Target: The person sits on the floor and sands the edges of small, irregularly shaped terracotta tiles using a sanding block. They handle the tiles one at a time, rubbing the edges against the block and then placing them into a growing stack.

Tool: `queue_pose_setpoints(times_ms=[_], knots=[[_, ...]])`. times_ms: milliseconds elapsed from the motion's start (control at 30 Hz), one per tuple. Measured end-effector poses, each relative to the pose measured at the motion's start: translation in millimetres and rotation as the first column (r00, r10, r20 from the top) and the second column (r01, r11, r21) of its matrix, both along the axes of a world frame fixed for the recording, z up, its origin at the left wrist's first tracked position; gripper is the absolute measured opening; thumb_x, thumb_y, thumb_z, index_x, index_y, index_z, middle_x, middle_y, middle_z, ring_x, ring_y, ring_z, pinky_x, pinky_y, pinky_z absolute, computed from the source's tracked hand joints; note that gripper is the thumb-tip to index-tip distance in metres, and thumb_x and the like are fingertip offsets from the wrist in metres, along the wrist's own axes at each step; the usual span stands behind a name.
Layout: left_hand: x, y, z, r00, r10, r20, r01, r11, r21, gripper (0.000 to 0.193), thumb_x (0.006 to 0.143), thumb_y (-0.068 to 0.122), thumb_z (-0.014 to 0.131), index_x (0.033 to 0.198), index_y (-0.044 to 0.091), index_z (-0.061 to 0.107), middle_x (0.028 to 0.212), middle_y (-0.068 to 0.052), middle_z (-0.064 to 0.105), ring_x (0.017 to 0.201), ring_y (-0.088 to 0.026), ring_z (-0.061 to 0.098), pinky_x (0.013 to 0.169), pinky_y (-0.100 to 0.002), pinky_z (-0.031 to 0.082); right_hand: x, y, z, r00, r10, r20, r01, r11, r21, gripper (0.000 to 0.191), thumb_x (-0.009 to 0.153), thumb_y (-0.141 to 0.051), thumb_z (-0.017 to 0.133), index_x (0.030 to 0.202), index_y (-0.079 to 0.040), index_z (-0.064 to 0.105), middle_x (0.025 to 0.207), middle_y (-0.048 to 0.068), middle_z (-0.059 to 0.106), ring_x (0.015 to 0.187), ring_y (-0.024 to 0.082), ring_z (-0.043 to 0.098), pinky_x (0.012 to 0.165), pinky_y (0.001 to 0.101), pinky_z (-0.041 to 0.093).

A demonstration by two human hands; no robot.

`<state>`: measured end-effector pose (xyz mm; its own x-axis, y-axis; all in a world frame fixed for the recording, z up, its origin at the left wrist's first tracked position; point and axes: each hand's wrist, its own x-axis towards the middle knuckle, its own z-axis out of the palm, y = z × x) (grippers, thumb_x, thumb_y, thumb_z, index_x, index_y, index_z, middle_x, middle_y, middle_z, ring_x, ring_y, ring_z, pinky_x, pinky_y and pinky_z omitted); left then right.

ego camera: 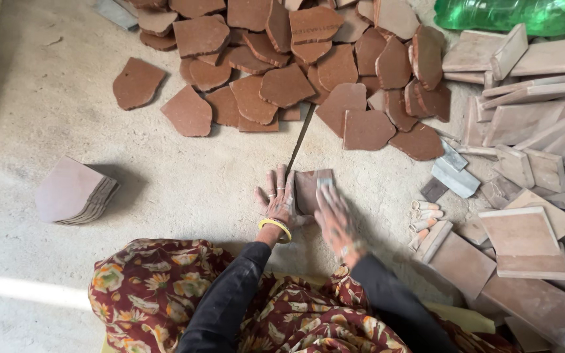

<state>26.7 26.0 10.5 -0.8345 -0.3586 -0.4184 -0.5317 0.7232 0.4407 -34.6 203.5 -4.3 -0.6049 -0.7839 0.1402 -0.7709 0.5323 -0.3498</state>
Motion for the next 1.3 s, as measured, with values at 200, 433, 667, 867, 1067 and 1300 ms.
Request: queue_pose_setpoints(times_ms=[200,433,667,867,1067,1300], knots=[[-1,0,-9,1.000,-0.015,0.008,0.015,1.000,-0.012,0.146,0.058,0.062,0.090,0.164,0.025,-0.003,0.173,-0.006,-0.013,0.157,-0.036,-0.016,0.118,-0.075,-0.007,-11,-6,1,0.998,-0.042,0.047,0.042,0.999,0.003,0.055,0.104,-0.021,0.049,0.155,-0.001,0.038,0.162,0.022,0.036,0.153,0.036,0.031,0.126,0.0458,0.025],[0,-3,-15,0.997,-0.006,-0.075,0.006,1.000,0.004,0.145,0.056,0.059,0.091,0.164,0.029,-0.002,0.173,-0.005,-0.012,0.158,-0.037,-0.015,0.118,-0.073,-0.007,0,-6,2,0.990,-0.055,0.128,0.061,0.997,-0.047,0.060,0.100,-0.021,0.049,0.155,-0.004,0.036,0.164,0.020,0.031,0.153,0.036,0.028,0.125,0.0457,0.022],[-1,-7,-16,0.999,-0.008,-0.035,0.009,1.000,0.005,0.145,0.054,0.054,0.094,0.164,0.029,0.001,0.174,-0.003,-0.008,0.159,-0.036,-0.011,0.119,-0.073,-0.003,-21,-17,-3,0.976,-0.098,0.196,0.104,0.994,-0.018,0.055,0.107,-0.024,0.048,0.157,-0.007,0.035,0.165,0.014,0.030,0.157,0.032,0.024,0.131,0.0392,0.021],[-3,-12,-18,0.996,0.018,-0.087,-0.015,0.999,0.043,0.140,0.059,0.048,0.093,0.163,0.024,0.003,0.174,-0.002,-0.004,0.160,-0.031,-0.007,0.120,-0.071,-0.001,-13,-24,-9,0.994,0.055,0.097,-0.064,0.993,0.098,0.060,0.101,-0.026,0.047,0.158,-0.012,0.033,0.166,0.009,0.031,0.155,0.026,0.024,0.128,0.0411,0.017],[-2,-11,-41,0.987,0.065,-0.145,-0.063,0.998,0.017,0.147,0.058,0.038,0.091,0.162,0.010,-0.008,0.172,-0.011,-0.009,0.160,-0.032,-0.008,0.123,-0.060,0.002,-14,-28,-7,0.993,0.074,0.091,-0.077,0.996,0.034,0.060,0.103,-0.024,0.048,0.157,-0.006,0.033,0.165,0.015,0.029,0.155,0.030,0.023,0.127,0.0450,0.016],[0,-15,-40,0.979,0.036,-0.200,-0.084,0.968,-0.237,0.135,0.069,0.044,0.085,0.163,0.012,-0.005,0.172,-0.015,-0.005,0.158,-0.035,-0.002,0.121,-0.063,0.004,-14,-23,0,0.984,0.177,0.030,-0.179,0.979,0.100,0.060,0.101,-0.023,0.055,0.157,-0.008,0.036,0.164,0.016,0.036,0.154,0.030,0.031,0.126,0.0453,0.022]])
